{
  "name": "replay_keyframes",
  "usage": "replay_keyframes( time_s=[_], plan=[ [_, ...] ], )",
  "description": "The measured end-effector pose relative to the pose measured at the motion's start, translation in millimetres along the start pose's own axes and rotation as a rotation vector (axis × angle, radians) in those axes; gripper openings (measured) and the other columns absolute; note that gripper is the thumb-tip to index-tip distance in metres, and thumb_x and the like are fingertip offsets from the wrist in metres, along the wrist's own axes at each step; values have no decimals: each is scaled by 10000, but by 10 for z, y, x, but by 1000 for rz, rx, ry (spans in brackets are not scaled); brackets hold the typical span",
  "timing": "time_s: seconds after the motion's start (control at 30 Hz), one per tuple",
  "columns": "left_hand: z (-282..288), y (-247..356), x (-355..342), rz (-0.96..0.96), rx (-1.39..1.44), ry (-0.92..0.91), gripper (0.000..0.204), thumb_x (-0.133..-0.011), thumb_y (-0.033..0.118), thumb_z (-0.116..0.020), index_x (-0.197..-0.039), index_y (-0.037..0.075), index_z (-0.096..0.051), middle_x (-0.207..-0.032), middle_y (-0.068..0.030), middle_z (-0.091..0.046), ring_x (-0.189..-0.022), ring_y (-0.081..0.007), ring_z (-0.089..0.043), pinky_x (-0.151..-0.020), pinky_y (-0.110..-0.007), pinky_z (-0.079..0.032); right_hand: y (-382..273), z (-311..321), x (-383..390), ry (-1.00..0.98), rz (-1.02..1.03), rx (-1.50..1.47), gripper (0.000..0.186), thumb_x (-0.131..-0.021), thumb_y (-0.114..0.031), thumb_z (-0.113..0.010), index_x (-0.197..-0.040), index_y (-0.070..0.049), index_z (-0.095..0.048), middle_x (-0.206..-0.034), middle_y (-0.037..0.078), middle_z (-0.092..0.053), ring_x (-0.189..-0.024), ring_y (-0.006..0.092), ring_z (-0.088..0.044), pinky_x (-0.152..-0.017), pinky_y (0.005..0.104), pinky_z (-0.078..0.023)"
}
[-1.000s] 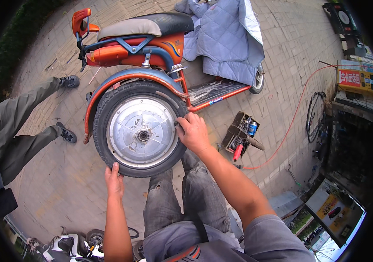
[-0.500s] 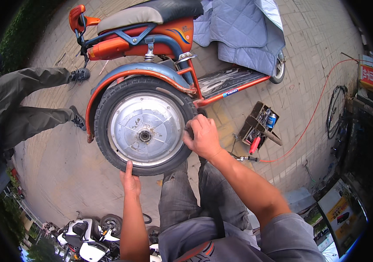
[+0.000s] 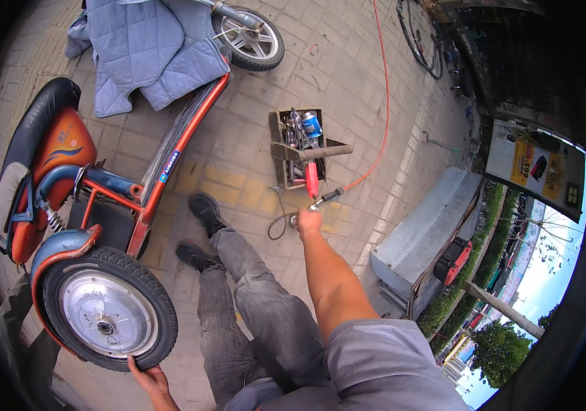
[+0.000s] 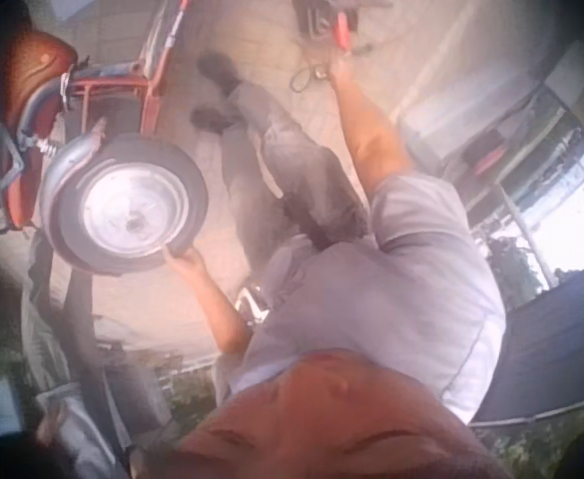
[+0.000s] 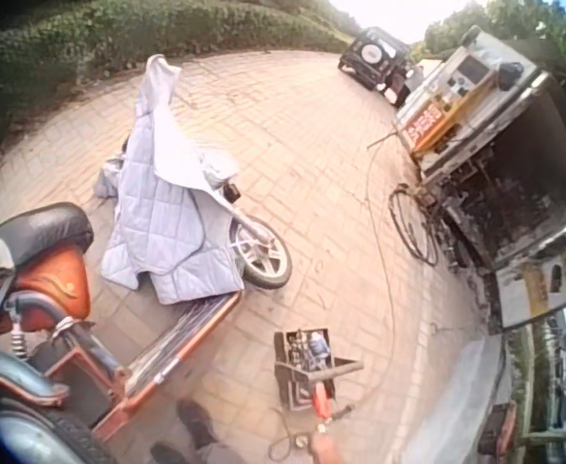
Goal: The person removes the inner tube from a motorcycle tire, inflates it using a compressor, and reinstalls it into the tire. The person then seats the tire onto the rim and checks the fit.
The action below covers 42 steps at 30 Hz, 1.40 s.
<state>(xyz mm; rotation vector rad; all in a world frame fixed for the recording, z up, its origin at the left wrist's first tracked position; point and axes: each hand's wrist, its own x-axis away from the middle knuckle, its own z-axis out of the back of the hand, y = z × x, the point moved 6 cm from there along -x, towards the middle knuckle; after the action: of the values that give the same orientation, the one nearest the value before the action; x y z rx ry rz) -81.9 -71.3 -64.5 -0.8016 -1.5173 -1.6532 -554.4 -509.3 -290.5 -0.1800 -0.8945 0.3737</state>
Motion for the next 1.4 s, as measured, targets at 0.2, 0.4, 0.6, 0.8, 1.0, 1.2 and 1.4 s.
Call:
replay_keyframes(
  time_s=[0.2, 0.4, 0.6, 0.8, 1.0, 1.2, 1.4],
  plan=[
    [-121, 10, 94, 67, -15, -95, 558, -935, 330, -589, -1372, 14, -448, -1374, -115, -522, -1216, -237, -540, -1048, -385, -431, -465, 40, -223, -58, -36, -53, 350, -902, -356, -647, -1034, -34, -605, -839, 62, -616, -584, 144, -551, -470, 275, -401],
    [-147, 130, 122, 77, -45, 53, 574, -951, 384, -591, -1388, 47, -434, -1406, -85, -489, -1261, -242, -498, -1033, -417, -440, -993, -922, 1843, -611, 530, 291, 451, -900, -286, -683, -1158, 77, -608, -937, 96, -655, -786, 123, -576, -741, 285, -498],
    [-107, 175, 195, 30, -133, 198, 567, -901, 206, -654, -1397, 72, -415, -1337, -95, -508, -1166, -267, -555, -949, -425, -487, -969, -2109, 3957, -1003, 911, 518, 839, -777, -525, -747, -1343, 32, -479, -1267, 234, -540, -1159, 333, -556, -985, 419, -444],
    [-8, 176, 123, -73, -111, 180, 505, -846, 116, -634, -1300, 2, -445, -1225, -125, -571, -1012, -246, -647, -765, -380, -596, -1098, -2620, 4432, -959, 1149, 668, 667, -710, -338, -800, -1184, 53, -541, -1029, 268, -655, -976, 400, -644, -833, 455, -514],
    [-15, 252, 150, -30, -35, -4, 622, -842, 57, -593, -1408, -19, -346, -1355, -143, -488, -1222, -262, -521, -1022, -419, -463, -1105, -2535, 4564, -801, 1137, 824, 659, -722, -276, -720, -1251, 65, -523, -904, 280, -672, -909, 418, -659, -826, 456, -511],
    [-45, 277, 347, 4, -52, 97, 670, -821, -16, -547, -1444, -5, -302, -1388, -136, -452, -1227, -257, -507, -1032, -405, -445, -1174, -2458, 4762, -554, 1392, 971, 662, -716, -262, -743, -1262, 36, -516, -1057, 253, -627, -959, 425, -629, -847, 460, -509],
    [-108, 355, 546, 4, -28, 150, 684, -785, -74, -514, -1440, 6, -329, -1343, -129, -482, -1183, -237, -526, -1023, -380, -439, -1063, -2396, 4885, -447, 1473, 1101, 738, -720, -228, -775, -1322, 44, -445, -1165, 234, -542, -1029, 413, -589, -865, 447, -507]
  ],
)
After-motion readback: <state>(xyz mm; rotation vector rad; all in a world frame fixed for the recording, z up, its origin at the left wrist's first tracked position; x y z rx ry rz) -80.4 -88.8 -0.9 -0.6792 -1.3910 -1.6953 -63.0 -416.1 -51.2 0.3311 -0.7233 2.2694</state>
